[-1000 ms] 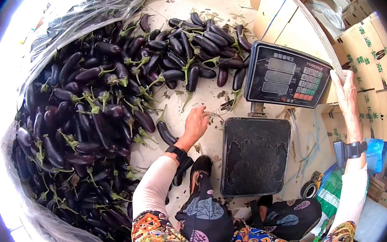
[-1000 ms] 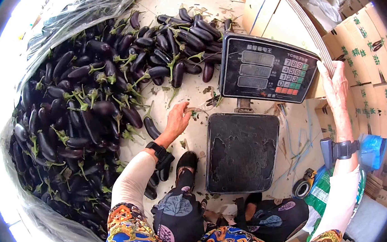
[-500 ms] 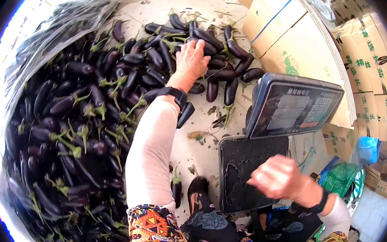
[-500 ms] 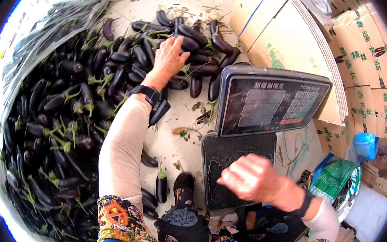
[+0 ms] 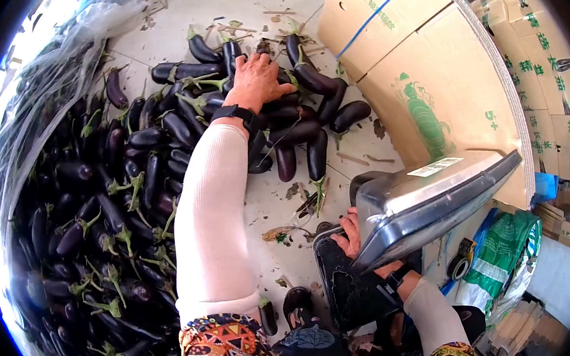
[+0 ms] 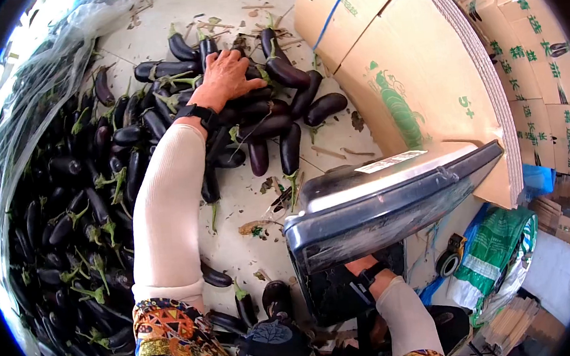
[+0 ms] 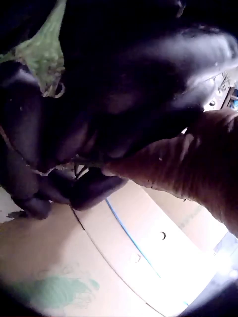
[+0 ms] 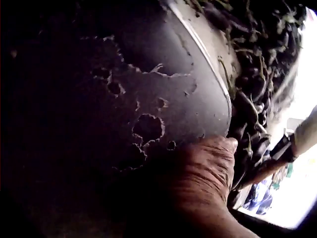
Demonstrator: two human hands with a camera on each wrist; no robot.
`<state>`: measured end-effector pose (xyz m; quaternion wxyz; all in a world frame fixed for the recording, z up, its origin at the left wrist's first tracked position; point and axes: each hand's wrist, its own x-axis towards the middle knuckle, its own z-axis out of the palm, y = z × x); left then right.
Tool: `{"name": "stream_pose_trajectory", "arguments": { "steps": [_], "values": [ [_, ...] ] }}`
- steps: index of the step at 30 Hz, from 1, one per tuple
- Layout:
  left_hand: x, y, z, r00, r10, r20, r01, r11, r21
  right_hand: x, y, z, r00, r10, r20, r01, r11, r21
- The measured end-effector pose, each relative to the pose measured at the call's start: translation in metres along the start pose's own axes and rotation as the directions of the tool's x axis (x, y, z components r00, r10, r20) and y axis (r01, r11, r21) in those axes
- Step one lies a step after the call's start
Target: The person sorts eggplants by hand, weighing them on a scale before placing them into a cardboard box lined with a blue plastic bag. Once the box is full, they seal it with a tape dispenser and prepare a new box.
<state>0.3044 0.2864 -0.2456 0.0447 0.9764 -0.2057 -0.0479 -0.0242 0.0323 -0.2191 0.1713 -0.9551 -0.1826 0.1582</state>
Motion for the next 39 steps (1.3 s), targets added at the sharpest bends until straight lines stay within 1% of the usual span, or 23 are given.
{"name": "stream_pose_trajectory", "arguments": {
  "steps": [3, 4, 6, 8, 10, 12, 14, 15, 16, 18, 20, 21, 22, 23, 24, 25, 26, 28, 30, 31, 32, 34, 39],
  "values": [
    [-0.01, -0.003, 0.016, 0.997, 0.012, -0.071, -0.016, 0.998, -0.059, -0.002, 0.002, 0.003, 0.999, 0.046, 0.006, -0.046, 0.999, 0.027],
    [-0.02, -0.002, 0.01, 0.998, -0.039, 0.047, 0.044, 0.991, -0.128, -0.001, 0.003, 0.004, 0.998, 0.056, 0.011, -0.056, 0.998, 0.034],
    [-0.05, 0.002, 0.009, 0.998, 0.029, 0.047, -0.018, 0.974, -0.228, -0.001, 0.003, 0.007, 0.997, 0.073, 0.02, -0.074, 0.996, 0.047],
    [-0.082, 0.018, 0.007, 0.996, 0.087, 0.013, -0.083, 0.979, -0.186, 0.0, 0.003, 0.007, 0.996, 0.081, 0.024, -0.082, 0.995, 0.053],
    [-0.111, 0.03, 0.005, 0.992, 0.104, -0.068, -0.116, 0.971, -0.211, -0.001, 0.001, 0.003, 0.997, 0.08, 0.018, -0.081, 0.995, 0.056],
    [-0.137, 0.042, 0.001, 0.998, 0.067, 0.008, -0.063, 0.971, -0.229, -0.001, 0.0, -0.002, 0.997, 0.073, 0.018, -0.074, 0.996, 0.056],
    [-0.164, 0.055, -0.004, 0.99, 0.127, 0.067, -0.101, 0.948, -0.303, -0.003, -0.002, -0.008, 0.998, 0.061, 0.013, -0.062, 0.996, 0.059],
    [-0.176, 0.065, -0.009, 0.978, 0.154, 0.143, -0.104, 0.946, -0.308, -0.004, -0.003, -0.012, 0.998, 0.058, 0.011, -0.059, 0.997, 0.058],
    [-0.188, 0.074, -0.013, 0.963, 0.212, 0.169, -0.164, 0.951, -0.262, -0.005, -0.003, -0.016, 0.998, 0.059, 0.006, -0.059, 0.996, 0.059],
    [-0.208, 0.081, -0.018, 0.881, 0.25, 0.402, -0.067, 0.907, -0.417, -0.009, -0.004, -0.021, 0.999, 0.053, 0.0, -0.052, 0.996, 0.069],
    [-0.205, 0.076, -0.029, 0.712, 0.33, 0.62, -0.139, 0.931, -0.337, -0.007, -0.003, -0.022, 0.999, 0.051, -0.007, -0.05, 0.995, 0.083],
    [-0.189, 0.078, -0.038, 0.641, 0.323, 0.696, -0.183, 0.945, -0.269, -0.007, -0.004, -0.023, 0.999, 0.051, -0.009, -0.05, 0.995, 0.086],
    [-0.177, 0.075, -0.035, 0.816, 0.31, 0.487, -0.149, 0.928, -0.342, -0.007, -0.004, -0.023, 0.999, 0.047, -0.01, -0.046, 0.995, 0.088],
    [-0.152, 0.077, -0.028, 0.91, 0.248, 0.332, -0.152, 0.945, -0.288, -0.007, -0.004, -0.023, 0.999, 0.047, -0.009, -0.046, 0.995, 0.087],
    [-0.12, 0.09, -0.043, 0.943, 0.071, 0.326, 0.025, 0.96, -0.28, -0.006, -0.004, -0.023, 0.999, 0.045, -0.011, -0.044, 0.995, 0.086],
    [-0.097, 0.098, -0.036, 0.989, 0.133, 0.065, -0.106, 0.945, -0.308, -0.006, -0.005, -0.022, 0.999, 0.042, -0.009, -0.041, 0.996, 0.085],
    [-0.066, 0.114, -0.03, 0.995, 0.077, 0.067, -0.048, 0.932, -0.359, -0.006, -0.006, -0.021, 0.999, 0.04, -0.001, -0.039, 0.995, 0.088],
    [-0.018, 0.145, -0.003, 0.995, -0.006, -0.096, -0.018, 0.969, -0.248, -0.006, -0.005, -0.02, 0.999, 0.035, 0.008, -0.036, 0.996, 0.081],
    [0.01, 0.167, 0.041, 0.989, -0.144, 0.023, 0.143, 0.927, -0.345, -0.004, -0.006, -0.019, 0.999, 0.038, 0.014, -0.039, 0.996, 0.078],
    [0.011, 0.175, 0.052, 0.981, -0.196, 0.001, 0.18, 0.903, -0.391, -0.002, -0.006, -0.018, 0.999, 0.038, 0.013, -0.039, 0.996, 0.078],
    [0.014, 0.178, 0.064, 0.983, -0.181, -0.014, 0.15, 0.854, -0.498, -0.002, -0.006, -0.018, 0.999, 0.042, 0.013, -0.042, 0.996, 0.075],
    [-0.003, 0.17, 0.066, 0.986, -0.159, -0.055, 0.112, 0.864, -0.491, 0.0, -0.005, -0.017, 0.999, 0.051, 0.011, -0.052, 0.996, 0.074],
    [-0.085, 0.111, 0.046, 0.997, -0.031, 0.068, 0.056, 0.915, -0.399, 0.006, -0.006, -0.017, 0.997, 0.073, 0.017, -0.074, 0.995, 0.068]
  ]
}}
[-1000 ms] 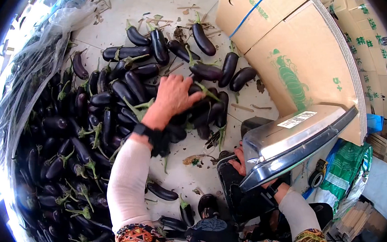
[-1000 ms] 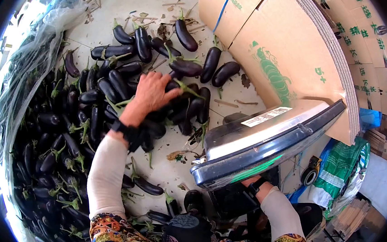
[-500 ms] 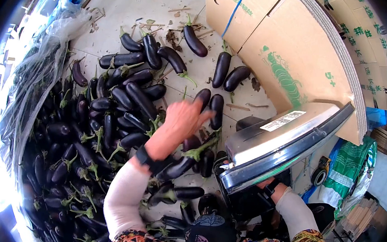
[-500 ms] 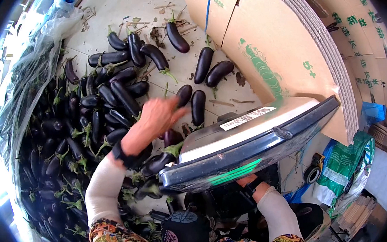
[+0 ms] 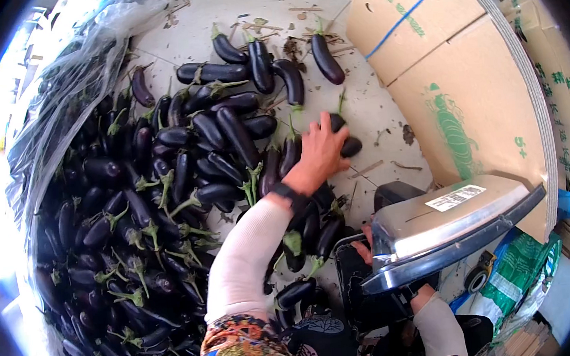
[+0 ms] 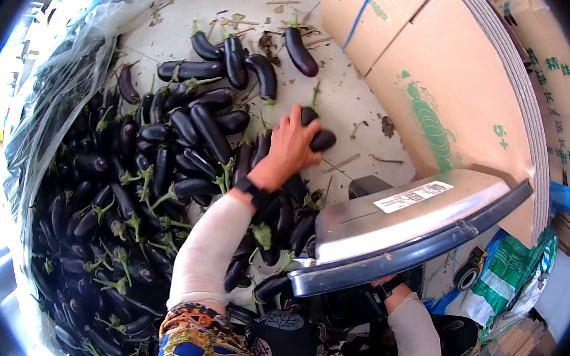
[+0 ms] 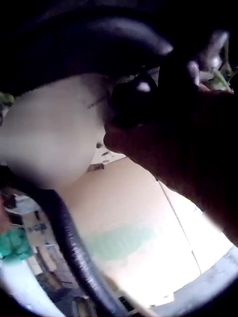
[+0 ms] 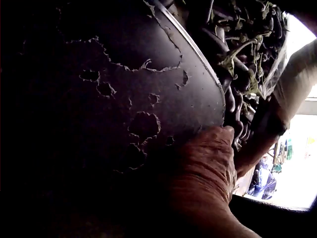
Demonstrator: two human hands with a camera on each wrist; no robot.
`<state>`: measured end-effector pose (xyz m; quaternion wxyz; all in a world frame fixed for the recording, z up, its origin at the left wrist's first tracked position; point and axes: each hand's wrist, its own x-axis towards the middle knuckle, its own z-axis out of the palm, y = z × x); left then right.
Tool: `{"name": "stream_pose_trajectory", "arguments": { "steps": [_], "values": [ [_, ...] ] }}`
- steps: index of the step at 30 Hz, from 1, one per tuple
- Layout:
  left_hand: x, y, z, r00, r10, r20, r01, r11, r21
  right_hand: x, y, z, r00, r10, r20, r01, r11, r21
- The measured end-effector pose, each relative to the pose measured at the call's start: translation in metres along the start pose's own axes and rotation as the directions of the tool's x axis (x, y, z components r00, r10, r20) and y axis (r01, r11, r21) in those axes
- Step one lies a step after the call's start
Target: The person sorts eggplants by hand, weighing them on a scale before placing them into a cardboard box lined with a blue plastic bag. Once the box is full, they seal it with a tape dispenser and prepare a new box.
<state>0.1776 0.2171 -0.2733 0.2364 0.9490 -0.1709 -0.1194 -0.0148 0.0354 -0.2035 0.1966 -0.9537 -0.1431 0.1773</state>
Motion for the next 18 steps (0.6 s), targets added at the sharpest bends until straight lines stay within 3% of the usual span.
{"name": "stream_pose_trajectory", "arguments": {
  "steps": [5, 7, 9, 11, 12, 13, 14, 15, 16, 17, 18],
  "values": [
    [-0.069, 0.002, -0.018, 0.997, 0.021, 0.072, -0.032, 0.987, 0.158, 0.007, -0.002, 0.001, 1.0, 0.004, -0.008, -0.004, 1.0, -0.007],
    [-0.107, -0.002, -0.014, 0.975, 0.217, 0.052, -0.222, 0.918, 0.329, 0.01, -0.007, -0.002, 1.0, -0.015, -0.024, 0.015, 1.0, 0.01],
    [-0.14, 0.006, -0.022, 0.938, 0.145, 0.316, -0.217, 0.954, 0.205, 0.012, -0.011, -0.01, 0.999, -0.022, -0.048, 0.023, 0.999, 0.027],
    [-0.152, 0.013, -0.048, 0.796, 0.127, 0.592, -0.159, 0.987, 0.001, 0.013, -0.014, -0.015, 0.997, -0.027, -0.068, 0.029, 0.999, 0.039],
    [-0.147, 0.01, -0.064, 0.768, 0.2, 0.608, -0.233, 0.972, -0.025, 0.013, -0.015, -0.016, 0.997, -0.032, -0.075, 0.035, 0.998, 0.043],
    [-0.122, 0.004, -0.083, 0.655, 0.238, 0.717, -0.21, 0.969, -0.13, 0.013, -0.014, -0.012, 0.997, -0.041, -0.071, 0.044, 0.998, 0.046],
    [-0.098, -0.005, -0.091, 0.711, 0.187, 0.677, -0.065, 0.977, -0.202, 0.011, -0.009, -0.005, 0.997, -0.048, -0.068, 0.052, 0.998, 0.048],
    [-0.073, -0.018, -0.087, 0.882, 0.125, 0.453, -0.009, 0.968, -0.25, 0.008, -0.004, 0.001, 0.997, -0.051, -0.066, 0.054, 0.998, 0.044],
    [-0.045, -0.039, -0.08, 0.989, 0.149, 0.009, -0.146, 0.978, -0.15, 0.007, 0.0, 0.005, 0.994, -0.071, -0.084, 0.075, 0.996, 0.046],
    [-0.004, -0.056, -0.085, 0.951, 0.16, -0.263, -0.173, 0.985, -0.027, 0.008, 0.0, 0.005, 0.994, -0.076, -0.075, 0.08, 0.996, 0.04],
    [0.031, -0.064, -0.098, 0.964, -0.075, -0.254, 0.048, 0.993, -0.109, 0.009, -0.001, 0.004, 0.994, -0.082, -0.066, 0.084, 0.996, 0.036]
  ]
}}
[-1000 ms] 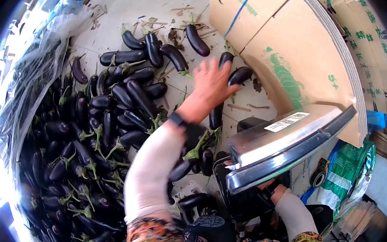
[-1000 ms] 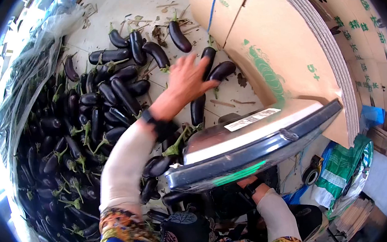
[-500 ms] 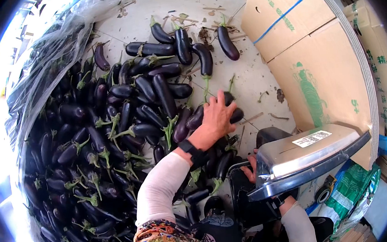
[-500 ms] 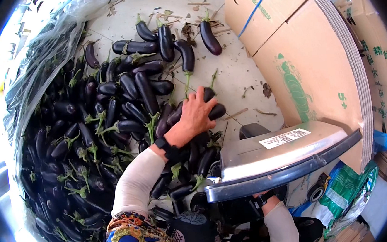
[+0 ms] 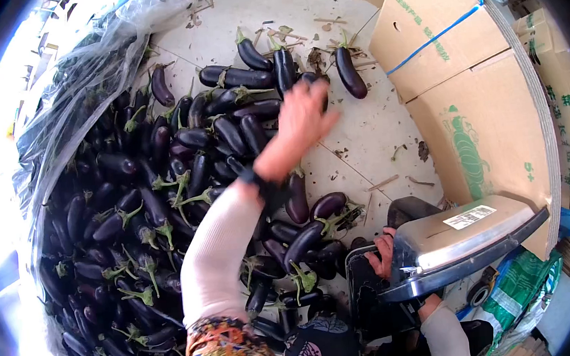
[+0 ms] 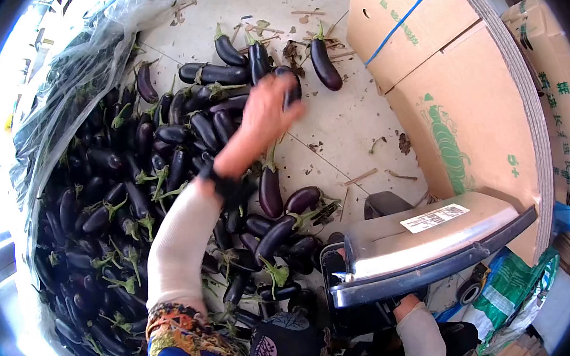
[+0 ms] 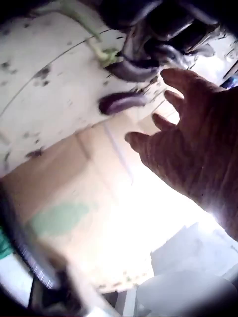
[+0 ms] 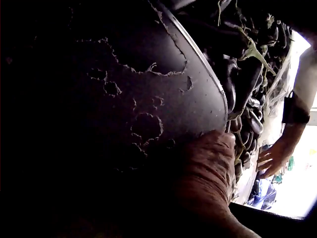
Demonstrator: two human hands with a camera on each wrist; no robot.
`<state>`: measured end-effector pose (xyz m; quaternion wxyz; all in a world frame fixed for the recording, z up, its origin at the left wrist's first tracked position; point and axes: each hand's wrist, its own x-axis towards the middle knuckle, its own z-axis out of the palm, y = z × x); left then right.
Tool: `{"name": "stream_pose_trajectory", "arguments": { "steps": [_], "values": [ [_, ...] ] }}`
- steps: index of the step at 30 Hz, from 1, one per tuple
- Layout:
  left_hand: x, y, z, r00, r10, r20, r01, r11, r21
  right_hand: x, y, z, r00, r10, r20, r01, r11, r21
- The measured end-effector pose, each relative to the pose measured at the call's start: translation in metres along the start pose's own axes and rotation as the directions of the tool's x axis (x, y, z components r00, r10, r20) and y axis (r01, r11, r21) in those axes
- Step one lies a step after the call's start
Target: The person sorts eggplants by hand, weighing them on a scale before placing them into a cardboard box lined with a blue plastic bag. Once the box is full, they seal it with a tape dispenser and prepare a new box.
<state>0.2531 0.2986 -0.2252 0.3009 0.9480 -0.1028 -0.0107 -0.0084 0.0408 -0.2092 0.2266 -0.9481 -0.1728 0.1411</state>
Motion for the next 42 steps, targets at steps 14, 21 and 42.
{"name": "stream_pose_trajectory", "arguments": {
  "steps": [14, 21, 42],
  "values": [
    [0.008, -0.009, 0.062, 0.938, -0.331, -0.103, 0.344, 0.923, 0.171, -0.007, 0.012, 0.015, 1.0, -0.03, -0.005, 0.03, 0.999, 0.033],
    [-0.068, 0.019, 0.059, 0.986, -0.14, 0.09, 0.117, 0.968, 0.223, -0.017, 0.019, 0.025, 0.999, 0.045, 0.015, -0.045, 0.999, 0.029],
    [-0.044, -0.193, -0.079, 0.883, -0.293, -0.366, 0.416, 0.85, 0.323, -0.002, 0.007, 0.011, 0.997, -0.071, -0.018, 0.068, 0.991, -0.112]
  ]
}}
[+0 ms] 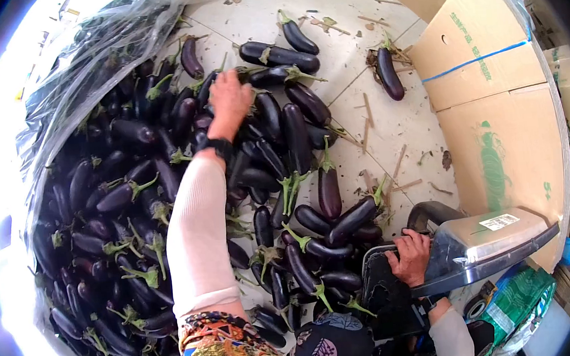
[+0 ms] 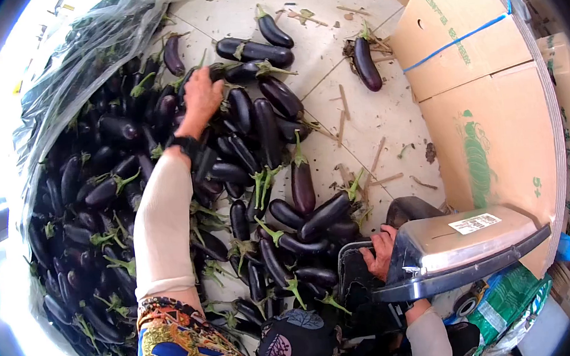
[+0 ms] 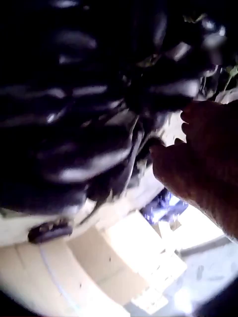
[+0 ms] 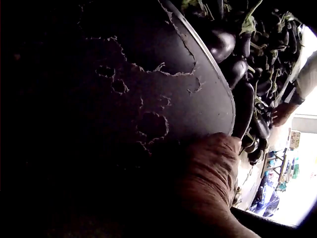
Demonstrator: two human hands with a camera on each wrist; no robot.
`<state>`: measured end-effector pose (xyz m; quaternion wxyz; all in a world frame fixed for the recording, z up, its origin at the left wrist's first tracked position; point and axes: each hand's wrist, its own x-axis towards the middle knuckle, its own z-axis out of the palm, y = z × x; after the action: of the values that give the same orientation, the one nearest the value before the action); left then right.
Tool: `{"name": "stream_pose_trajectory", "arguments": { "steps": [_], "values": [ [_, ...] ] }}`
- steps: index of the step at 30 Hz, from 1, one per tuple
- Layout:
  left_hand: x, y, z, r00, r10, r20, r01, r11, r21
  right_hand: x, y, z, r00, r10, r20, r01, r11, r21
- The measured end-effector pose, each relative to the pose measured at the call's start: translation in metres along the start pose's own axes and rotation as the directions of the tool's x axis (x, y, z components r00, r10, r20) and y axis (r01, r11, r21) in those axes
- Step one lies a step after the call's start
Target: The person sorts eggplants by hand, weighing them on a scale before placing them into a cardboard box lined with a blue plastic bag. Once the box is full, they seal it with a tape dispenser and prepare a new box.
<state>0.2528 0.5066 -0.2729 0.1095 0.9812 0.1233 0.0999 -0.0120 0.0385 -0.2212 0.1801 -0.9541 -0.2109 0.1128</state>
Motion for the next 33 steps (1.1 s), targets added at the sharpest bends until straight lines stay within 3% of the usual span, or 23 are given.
{"name": "stream_pose_trajectory", "arguments": {
  "steps": [1, 2, 3, 6, 9, 10, 14, 17, 18, 19, 21, 23, 25, 29, 31, 32, 33],
  "values": [
    [0.009, -0.017, 0.014, 0.989, -0.115, 0.097, 0.103, 0.987, 0.122, 0.001, -0.001, -0.001, 1.0, 0.003, 0.009, -0.003, 1.0, 0.002],
    [0.019, -0.019, 0.012, 0.923, -0.25, 0.292, 0.165, 0.944, 0.286, 0.002, -0.001, -0.001, 1.0, 0.001, 0.023, -0.001, 1.0, 0.002],
    [0.02, -0.014, 0.017, 0.934, -0.264, 0.242, 0.171, 0.922, 0.348, 0.002, 0.0, -0.001, 1.0, 0.0, 0.009, 0.0, 1.0, -0.005],
    [0.029, -0.01, 0.015, 0.896, -0.329, 0.299, 0.22, 0.912, 0.346, 0.002, 0.0, 0.002, 1.0, -0.019, -0.005, 0.019, 0.999, -0.036],
    [0.033, -0.008, 0.019, 0.881, -0.429, 0.201, 0.344, 0.871, 0.35, 0.003, 0.002, 0.001, 0.999, -0.032, 0.006, 0.032, 0.999, -0.039],
    [0.031, -0.008, 0.021, 0.902, -0.404, 0.149, 0.326, 0.867, 0.376, 0.003, 0.001, 0.003, 0.999, -0.033, 0.004, 0.033, 0.999, -0.034],
    [0.025, -0.008, 0.008, 0.884, -0.32, 0.341, 0.249, 0.939, 0.236, 0.003, 0.003, 0.003, 0.999, -0.031, -0.013, 0.03, 0.999, -0.032],
    [0.006, -0.003, -0.012, 0.874, -0.306, 0.378, 0.24, 0.947, 0.212, 0.003, 0.001, 0.004, 0.999, -0.031, -0.009, 0.03, 0.999, -0.014],
    [0.002, -0.012, -0.014, 0.877, -0.194, 0.44, 0.148, 0.979, 0.138, 0.003, 0.002, 0.003, 0.999, -0.032, -0.008, 0.032, 0.999, -0.009],
    [-0.002, -0.004, -0.031, 0.804, -0.167, 0.571, 0.117, 0.985, 0.123, 0.002, 0.003, 0.004, 1.0, -0.027, -0.013, 0.027, 0.999, -0.017],
    [-0.032, 0.002, -0.044, 0.806, -0.053, 0.59, 0.013, 0.997, 0.072, 0.001, 0.002, 0.007, 0.999, -0.028, -0.027, 0.027, 0.999, -0.03],
    [-0.064, 0.004, -0.046, 0.854, 0.268, 0.445, -0.24, 0.963, -0.118, 0.003, 0.005, 0.004, 0.999, -0.038, -0.016, 0.037, 0.998, -0.048],
    [-0.1, 0.041, -0.072, 0.737, 0.354, 0.576, -0.342, 0.93, -0.135, 0.002, 0.002, 0.004, 0.999, -0.05, -0.016, 0.05, 0.998, -0.043],
    [-0.175, 0.073, -0.091, 0.641, 0.295, 0.709, -0.056, 0.939, -0.34, 0.002, 0.001, 0.003, 0.999, -0.047, -0.009, 0.046, 0.998, -0.047],
    [-0.185, 0.09, -0.116, 0.39, 0.369, 0.844, 0.109, 0.891, -0.44, 0.0, 0.0, 0.002, 0.999, -0.047, 0.004, 0.047, 0.997, -0.061],
    [-0.189, 0.086, -0.11, 0.4, 0.367, 0.84, 0.091, 0.896, -0.435, 0.0, 0.0, 0.002, 0.999, -0.052, 0.006, 0.052, 0.995, -0.083],
    [-0.177, 0.084, -0.114, 0.481, 0.417, 0.771, 0.155, 0.825, -0.543, 0.001, 0.001, 0.002, 0.998, -0.057, 0.009, 0.058, 0.993, -0.105]
  ]
}}
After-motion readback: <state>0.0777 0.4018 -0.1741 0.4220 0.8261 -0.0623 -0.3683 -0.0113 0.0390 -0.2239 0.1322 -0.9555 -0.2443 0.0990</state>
